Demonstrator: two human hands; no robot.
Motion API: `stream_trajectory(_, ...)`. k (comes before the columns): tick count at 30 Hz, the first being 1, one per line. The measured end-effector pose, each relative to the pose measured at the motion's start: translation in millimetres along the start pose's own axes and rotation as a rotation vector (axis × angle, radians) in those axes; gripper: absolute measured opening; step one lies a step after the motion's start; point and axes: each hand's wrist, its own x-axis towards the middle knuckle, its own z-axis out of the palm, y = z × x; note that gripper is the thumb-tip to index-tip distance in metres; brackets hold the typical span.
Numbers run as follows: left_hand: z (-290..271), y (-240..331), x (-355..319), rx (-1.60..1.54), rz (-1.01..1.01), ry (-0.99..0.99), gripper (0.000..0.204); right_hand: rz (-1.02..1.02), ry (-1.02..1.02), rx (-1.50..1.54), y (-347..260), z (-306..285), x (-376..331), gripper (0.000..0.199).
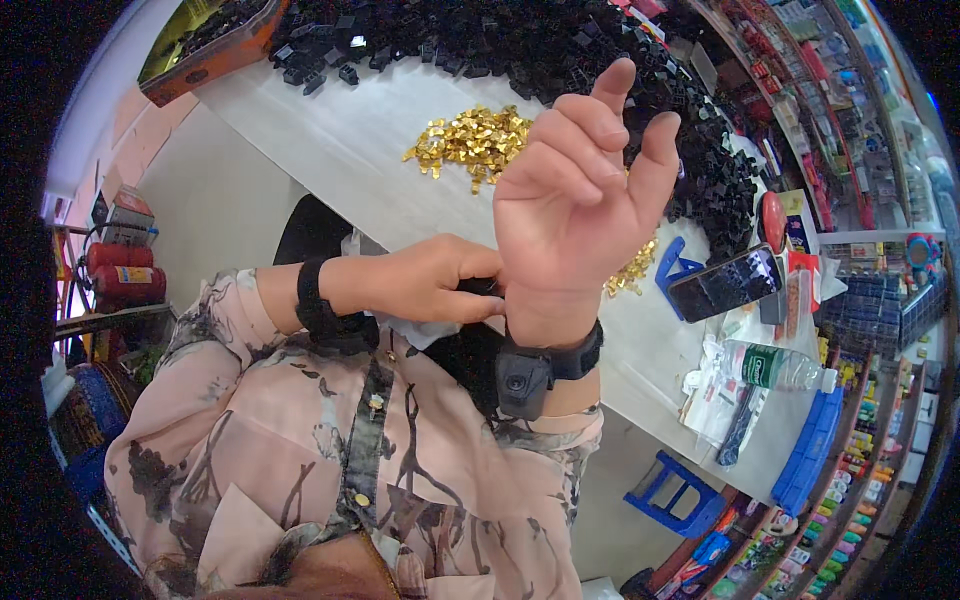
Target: Assembling small gold metal pieces onto black plastic components at a manual workstation.
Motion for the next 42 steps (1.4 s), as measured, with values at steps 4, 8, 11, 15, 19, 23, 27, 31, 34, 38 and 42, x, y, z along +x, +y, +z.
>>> stream_trajectory(4,0,2,0,0.101,-0.02,0.03,0.022,0.022,-0.003,0.009,10,1,0,0.04)
stream_trajectory(8,3,1,3,0.321,0.059,0.113,0.02,0.035,-0.026,0.022,18,1,-4,0.04)
stream_trajectory(11,6,-17,7,0.428,0.172,0.249,0.019,0.05,-0.017,0.063,24,1,-6,0.04)
stream_trajectory(15,2,-28,16,0.448,0.282,0.344,0.02,0.067,-0.021,0.045,30,4,-4,0.039)
stream_trajectory(19,-7,-9,2,0.421,0.196,0.183,0.022,0.009,0.014,-0.098,16,-1,2,0.035)
stream_trajectory(23,-20,4,-4,0.417,-0.016,0.166,0.025,-0.141,0.145,-0.394,-3,-28,8,0.027)
stream_trajectory(27,-35,-4,-8,0.415,0.042,0.211,0.028,-0.283,0.439,-1.406,13,-44,7,0.021)
stream_trajectory(31,-50,2,-16,0.227,-0.08,0.297,0.02,-0.034,0.147,-1.481,47,-26,-6,0.017)
stream_trajectory(34,-24,23,-27,0.064,0.103,0.329,0.026,0.217,-0.218,-1.516,76,7,-16,0.015)
stream_trajectory(38,-5,46,-29,-0.109,0.279,0.342,0.036,0.02,-0.6,-1.665,101,18,-19,0.01)
stream_trajectory(42,-1,63,-29,-0.124,-0.088,0.19,0.047,0.198,-0.644,-1.653,107,22,-21,0.009)
